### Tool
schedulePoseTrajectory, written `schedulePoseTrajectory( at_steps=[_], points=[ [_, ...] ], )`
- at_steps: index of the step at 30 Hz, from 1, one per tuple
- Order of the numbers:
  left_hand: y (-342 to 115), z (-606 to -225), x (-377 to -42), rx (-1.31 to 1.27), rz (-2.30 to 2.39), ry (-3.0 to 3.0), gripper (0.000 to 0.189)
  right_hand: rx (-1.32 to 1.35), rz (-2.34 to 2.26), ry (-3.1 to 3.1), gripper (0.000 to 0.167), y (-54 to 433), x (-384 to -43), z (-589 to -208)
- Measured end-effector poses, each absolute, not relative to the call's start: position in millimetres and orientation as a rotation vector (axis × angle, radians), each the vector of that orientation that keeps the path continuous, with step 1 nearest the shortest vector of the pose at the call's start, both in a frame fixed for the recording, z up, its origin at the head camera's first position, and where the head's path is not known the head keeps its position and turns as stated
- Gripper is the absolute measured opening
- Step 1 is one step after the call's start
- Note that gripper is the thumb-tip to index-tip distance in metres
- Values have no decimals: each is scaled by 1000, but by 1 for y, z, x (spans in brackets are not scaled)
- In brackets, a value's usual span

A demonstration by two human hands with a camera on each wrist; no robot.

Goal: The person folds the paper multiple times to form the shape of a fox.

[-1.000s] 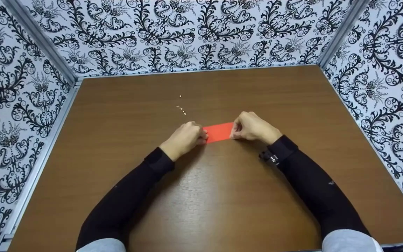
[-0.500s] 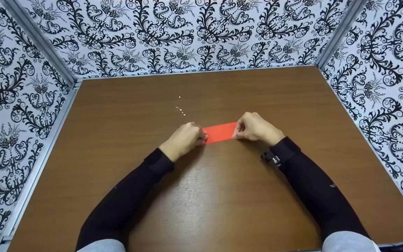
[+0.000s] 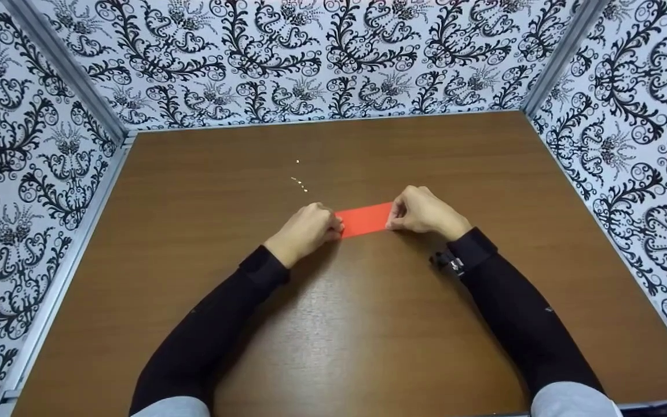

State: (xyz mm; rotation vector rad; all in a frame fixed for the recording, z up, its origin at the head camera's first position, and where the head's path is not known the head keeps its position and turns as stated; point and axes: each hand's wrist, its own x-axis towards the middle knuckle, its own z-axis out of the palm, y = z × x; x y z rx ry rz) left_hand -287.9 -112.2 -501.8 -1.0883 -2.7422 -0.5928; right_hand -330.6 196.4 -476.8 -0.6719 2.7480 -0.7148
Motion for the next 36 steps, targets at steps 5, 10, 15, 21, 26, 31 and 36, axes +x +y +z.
schedulePoseTrajectory(
  at_steps=[5,10,15,21,26,31,36],
  points=[
    [-110,-490,-282,-1062,-578,-2794,12,-642,-732,2768,10,198,-331,-475],
    [-110,-490,-284,-1038,-548,-2841,10,-606,-783,2778,5,201,-334,-468],
    [-109,-489,-285,-1030,-559,-2864,9,-560,-841,2808,8,207,-339,-463],
    [-108,-491,-286,-1007,-576,-2874,8,-499,-898,2875,16,214,-344,-466],
    [-109,-492,-284,-983,-591,-2876,8,-463,-909,2883,20,220,-346,-470],
    [-109,-492,-283,-982,-581,-2857,9,-432,-908,2876,20,224,-348,-474],
    [-107,-492,-283,-989,-578,-2861,9,-405,-900,2868,20,226,-350,-480]
  ],
)
